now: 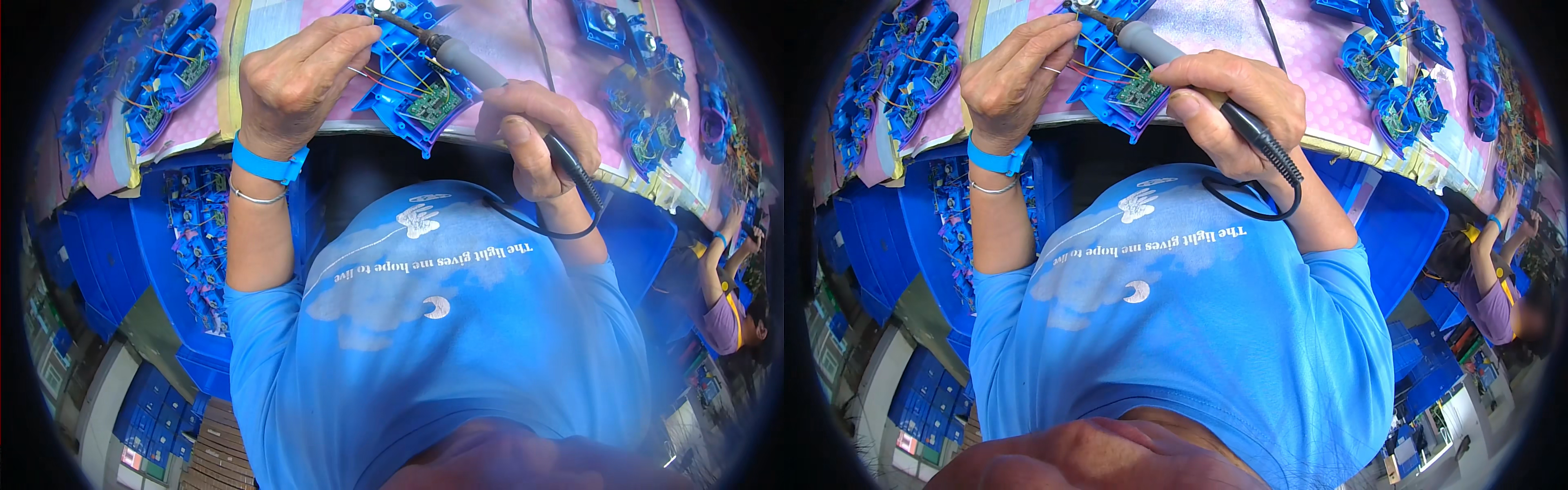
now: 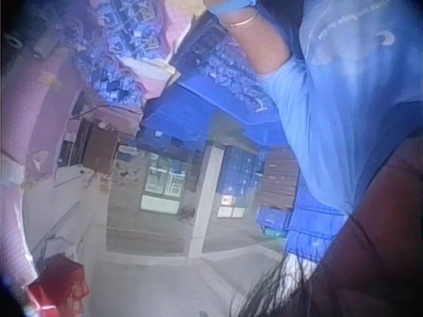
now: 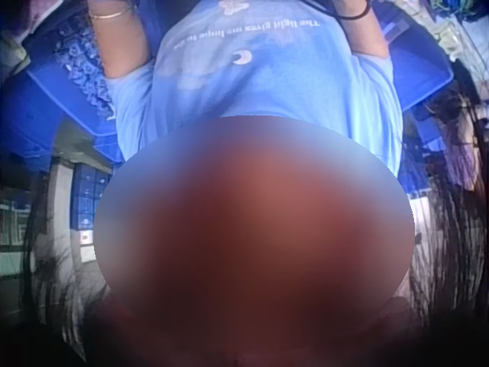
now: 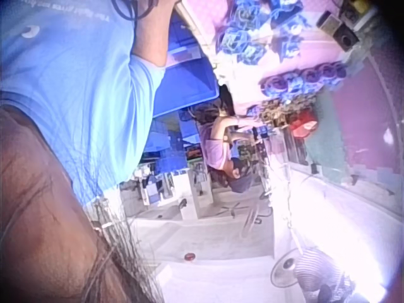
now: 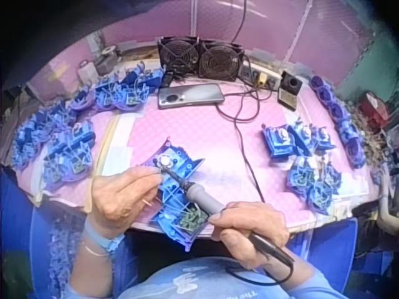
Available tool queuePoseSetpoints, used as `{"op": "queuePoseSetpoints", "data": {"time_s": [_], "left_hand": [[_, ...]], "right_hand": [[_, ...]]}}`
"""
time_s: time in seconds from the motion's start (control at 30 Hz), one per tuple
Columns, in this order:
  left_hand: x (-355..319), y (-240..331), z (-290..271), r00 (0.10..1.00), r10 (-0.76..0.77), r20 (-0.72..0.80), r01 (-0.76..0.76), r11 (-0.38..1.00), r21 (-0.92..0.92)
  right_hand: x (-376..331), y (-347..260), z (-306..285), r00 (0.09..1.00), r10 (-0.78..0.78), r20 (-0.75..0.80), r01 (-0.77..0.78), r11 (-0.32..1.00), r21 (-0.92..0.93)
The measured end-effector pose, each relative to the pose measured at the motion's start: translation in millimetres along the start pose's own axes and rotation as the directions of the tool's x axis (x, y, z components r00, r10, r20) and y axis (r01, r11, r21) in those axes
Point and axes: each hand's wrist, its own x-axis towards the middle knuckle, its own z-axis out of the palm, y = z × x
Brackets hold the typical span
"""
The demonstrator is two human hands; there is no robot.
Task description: Soldering electronic components onto circuit boards and assembling them into blue plastic housings at a factory workbench.
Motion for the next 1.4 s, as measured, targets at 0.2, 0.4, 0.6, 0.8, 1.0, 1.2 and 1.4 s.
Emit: {"op": "queuePoseSetpoints", "data": {"time_s": [0.2, 0.4, 0.6, 0.8, 1.0, 1.2, 1.4], "left_hand": [[0.1, 0.5, 0.6, 1.0, -0.002, -0.002, 0.002, 1.0, 0.011], [1.2, 1.0, -0.2, 1.0, -0.013, 0.008, 0.013, 1.0, 0.005], [-0.1, -0.7, 0.1, 1.0, -0.009, 0.004, 0.009, 1.0, -0.007], [8.1, 8.6, -3.5, 0.999, -0.049, 0.022, 0.05, 0.999, -0.02], [9.4, 10.8, -4.0, 0.999, -0.044, 0.004, 0.044, 0.999, -0.011], [25.1, 21.1, -17.0, 0.988, -0.117, 0.095, 0.12, 0.993, -0.019], [27.4, 20.4, -17.3, 0.989, -0.108, 0.1, 0.111, 0.993, -0.028]], "right_hand": [[-0.8, -1.5, 1.1, 0.999, 0.049, -0.002, -0.049, 0.998, -0.025], [-1.2, -1.5, -0.3, 1.0, 0.016, -0.007, -0.016, 0.999, -0.029], [-0.4, -2.9, -0.2, 0.999, 0.045, -0.006, -0.045, 0.998, -0.036], [-0.6, -2.7, 0.1, 0.997, 0.078, -0.016, -0.079, 0.997, -0.015], [-4.4, -0.8, 1.7, 0.981, 0.152, -0.125, -0.132, 0.979, 0.154], [3.0, 10.5, 0.6, 0.875, 0.444, -0.191, -0.229, 0.73, 0.644], [1.1, 14.1, -3.9, 0.885, 0.357, -0.298, -0.12, 0.795, 0.595]]}}
